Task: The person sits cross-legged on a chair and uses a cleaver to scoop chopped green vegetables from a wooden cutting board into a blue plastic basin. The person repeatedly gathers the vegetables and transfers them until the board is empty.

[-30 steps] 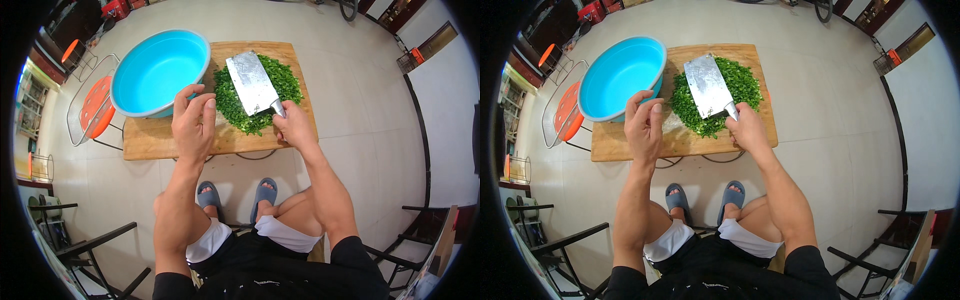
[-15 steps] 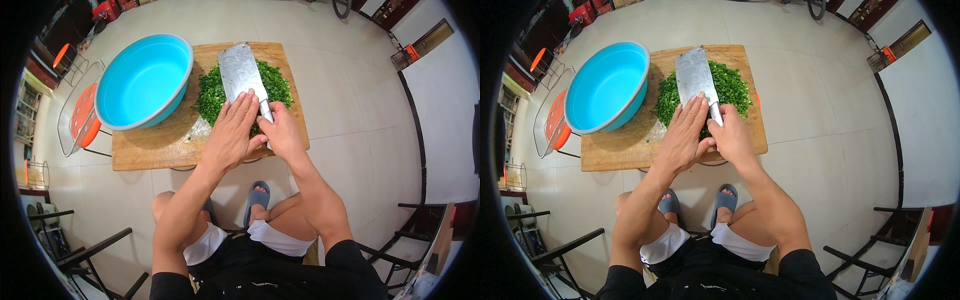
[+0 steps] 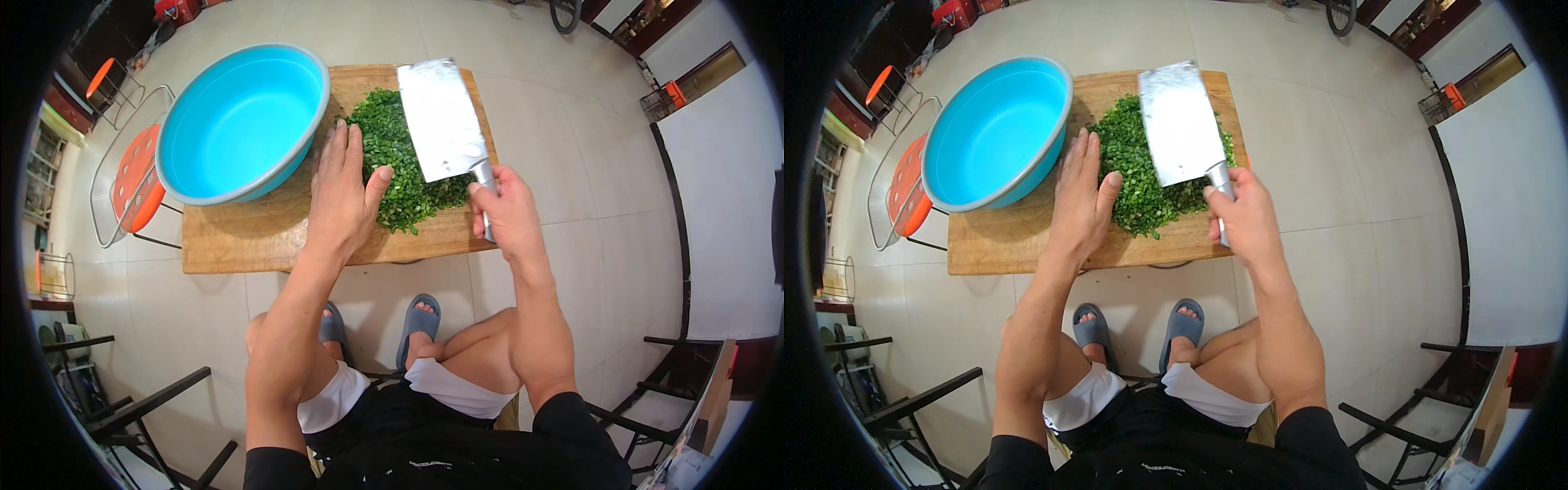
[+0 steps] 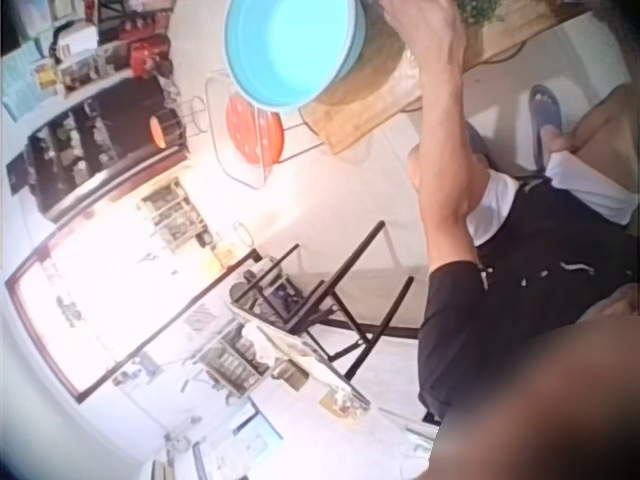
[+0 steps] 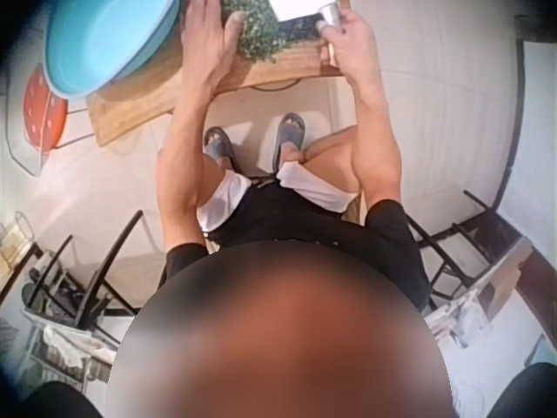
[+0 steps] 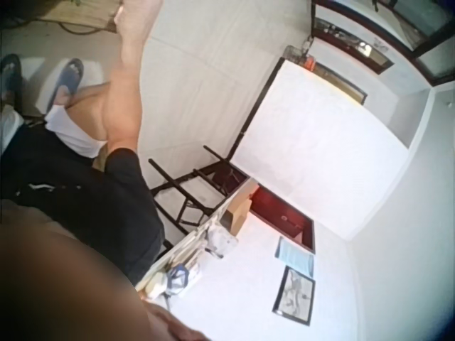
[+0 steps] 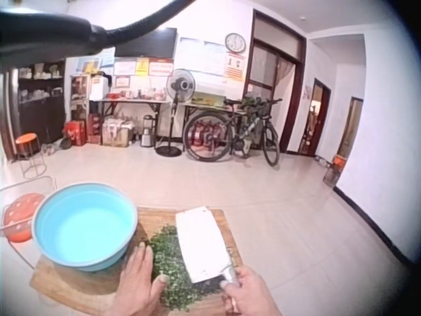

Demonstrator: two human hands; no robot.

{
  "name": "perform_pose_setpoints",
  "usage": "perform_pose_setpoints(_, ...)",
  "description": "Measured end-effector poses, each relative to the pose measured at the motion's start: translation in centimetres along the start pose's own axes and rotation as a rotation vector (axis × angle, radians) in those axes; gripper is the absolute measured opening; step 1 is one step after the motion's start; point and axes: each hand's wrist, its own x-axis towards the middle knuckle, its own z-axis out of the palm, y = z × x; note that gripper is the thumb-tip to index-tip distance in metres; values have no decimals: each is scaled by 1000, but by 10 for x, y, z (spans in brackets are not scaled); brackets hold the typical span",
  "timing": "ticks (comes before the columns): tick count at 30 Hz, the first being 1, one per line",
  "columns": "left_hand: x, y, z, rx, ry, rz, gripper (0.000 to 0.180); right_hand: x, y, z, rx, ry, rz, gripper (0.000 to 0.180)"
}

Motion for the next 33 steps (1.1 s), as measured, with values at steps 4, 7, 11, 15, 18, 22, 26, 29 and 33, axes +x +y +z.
perform_pose_setpoints(4, -5, 2, 0, -11, -16, -11, 88, -3, -2, -29, -58, 144, -16, 31)
perform_pose_setpoints(7, -8, 8, 3, 4, -23, 12, 82, -8, 2, -50, -78, 208, -3, 29)
perform_pose_setpoints(11, -11, 15, 7, 15, -36, 24, 74, -11, 9, -71, -104, 245, -15, 28)
perform_pose_setpoints(15, -13, 16, 9, 6, -33, 29, 73, -11, 14, -82, -129, 267, 13, 27)
perform_pose_setpoints(18, -14, 16, 8, 1, -39, 19, 72, -10, 24, -91, -138, 268, 34, 25)
perform_pose_setpoints(22, -13, 17, 12, 8, -43, 17, 72, -8, 36, -100, -173, 262, 75, 24)
perform_pose_setpoints(26, -10, 18, 20, 38, -43, 40, 72, -3, 49, -101, -203, 198, 109, 23)
perform_pose_setpoints(29, -8, 19, 28, 95, -30, 55, 74, -3, 51, -83, -216, 151, 118, 24)
perform_pose_setpoints(33, -2, 29, 38, 112, -6, 115, 77, 1, 56, -61, -238, 129, 67, 28)
